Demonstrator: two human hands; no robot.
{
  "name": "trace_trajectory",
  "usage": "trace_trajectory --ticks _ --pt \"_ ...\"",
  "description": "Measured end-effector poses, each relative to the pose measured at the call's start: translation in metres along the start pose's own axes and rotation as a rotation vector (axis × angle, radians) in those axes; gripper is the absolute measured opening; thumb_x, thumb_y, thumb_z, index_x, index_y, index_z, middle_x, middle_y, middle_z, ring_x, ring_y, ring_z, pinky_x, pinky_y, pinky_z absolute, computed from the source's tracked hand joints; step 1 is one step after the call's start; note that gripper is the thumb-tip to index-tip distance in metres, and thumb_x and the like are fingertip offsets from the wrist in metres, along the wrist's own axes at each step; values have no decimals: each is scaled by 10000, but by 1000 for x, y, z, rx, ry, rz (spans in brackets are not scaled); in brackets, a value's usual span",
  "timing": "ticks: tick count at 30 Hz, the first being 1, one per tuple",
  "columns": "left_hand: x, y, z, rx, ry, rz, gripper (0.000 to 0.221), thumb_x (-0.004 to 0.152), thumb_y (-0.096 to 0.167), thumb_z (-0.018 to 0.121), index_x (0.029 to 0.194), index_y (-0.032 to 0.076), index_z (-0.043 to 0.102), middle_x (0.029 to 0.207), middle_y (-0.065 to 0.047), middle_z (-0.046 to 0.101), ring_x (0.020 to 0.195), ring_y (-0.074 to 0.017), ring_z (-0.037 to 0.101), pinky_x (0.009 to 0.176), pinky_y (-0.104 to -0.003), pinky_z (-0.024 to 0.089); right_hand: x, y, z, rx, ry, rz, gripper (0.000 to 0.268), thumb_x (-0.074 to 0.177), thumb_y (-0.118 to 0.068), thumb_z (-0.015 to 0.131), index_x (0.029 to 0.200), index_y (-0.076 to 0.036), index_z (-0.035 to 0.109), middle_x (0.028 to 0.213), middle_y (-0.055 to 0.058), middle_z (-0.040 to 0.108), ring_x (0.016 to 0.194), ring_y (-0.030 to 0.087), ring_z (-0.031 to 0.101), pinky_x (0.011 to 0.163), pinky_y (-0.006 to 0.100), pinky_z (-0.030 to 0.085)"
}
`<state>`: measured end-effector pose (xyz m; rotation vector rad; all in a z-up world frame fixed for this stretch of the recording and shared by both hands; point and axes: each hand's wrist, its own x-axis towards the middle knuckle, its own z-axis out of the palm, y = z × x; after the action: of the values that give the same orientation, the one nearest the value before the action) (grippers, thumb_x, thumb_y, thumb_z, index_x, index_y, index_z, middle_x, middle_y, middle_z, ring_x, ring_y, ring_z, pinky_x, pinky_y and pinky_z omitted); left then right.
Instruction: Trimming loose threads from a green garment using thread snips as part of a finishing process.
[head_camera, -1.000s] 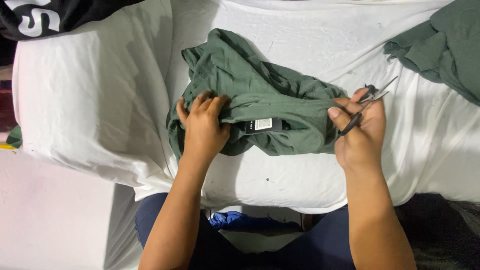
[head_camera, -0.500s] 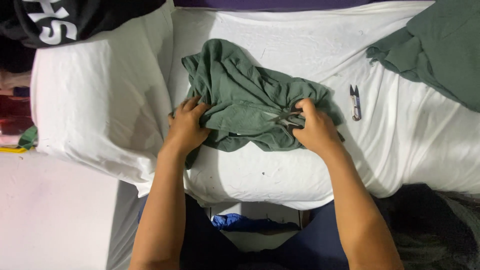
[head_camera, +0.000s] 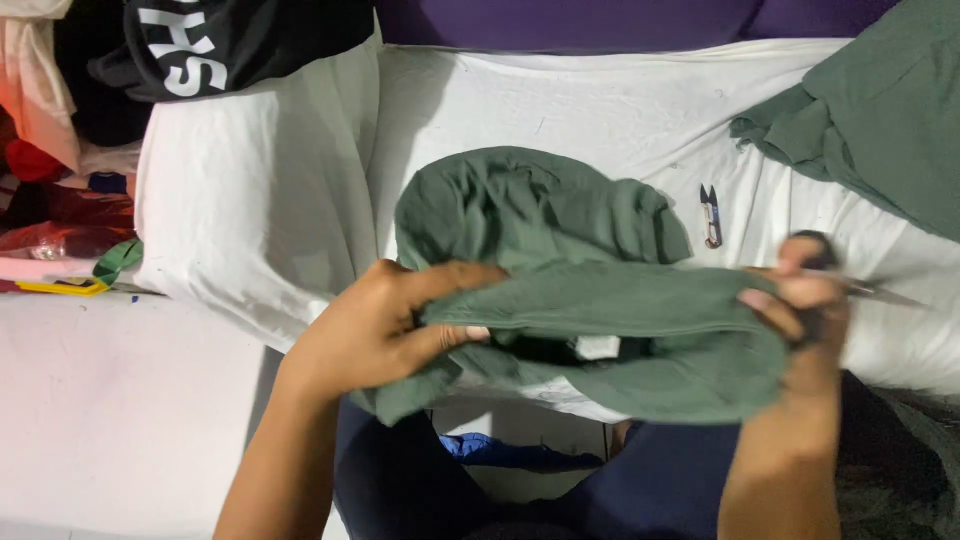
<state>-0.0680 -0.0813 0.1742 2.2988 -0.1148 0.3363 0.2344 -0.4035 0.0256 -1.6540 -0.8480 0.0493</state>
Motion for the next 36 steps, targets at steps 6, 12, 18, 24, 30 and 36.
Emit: trace_trajectory --ticks 6,12,18,24,30,36 --pt "35 13 -18 504 181 -33 333 1023 293 547 1215 99 738 1174 -131 746 867 -354 727 641 -527 576 35 -116 27 15 52 -178 345 1097 -6 597 1205 -95 282 1201 141 367 1166 500 708 964 523 625" --pt "96 -89 -10 415 433 -393 490 1053 347 655 720 90 403 578 -81 426 582 -293 362 550 -446 318 122 -57 73 -421 139 -273 429 971 2 765 1195 -2 399 1047 146 685 1002 278 643 902 355 455" --pt "69 -127 37 413 476 -556 573 886 597 752 1250 179 605 1001 -91 676 967 -404 699 787 -583 549 92 -23 106 -472 192 75 510 961 -205 852 1238 -49 453 1002 217 741 982 426 731 835 551 557" --pt "25 -120 81 473 28 -769 769 827 594 735 1351 48 601 1367 -206 587 1313 -433 525 956 -593 510 23 -19 124 -690 -325 248 729 685 -379 929 1208 -24 565 1070 185 740 1067 407 707 922 549 536" --pt "-2 -164 109 176 404 -615 222 932 135 626 1112 59 522 815 -261 675 835 -524 679 641 -592 514 4 33 123 -780 -266 206 447 857 -230 759 1222 -142 516 946 148 774 955 419 737 877 544 551" --pt "16 -17 40 -693 480 -761 182 999 189 574 1106 50 625 798 -124 697 734 -236 668 661 -375 598 13 -5 48 -156 -9 193 527 831 119 735 1238 -39 440 1094 133 663 916 259 666 761 356 559"
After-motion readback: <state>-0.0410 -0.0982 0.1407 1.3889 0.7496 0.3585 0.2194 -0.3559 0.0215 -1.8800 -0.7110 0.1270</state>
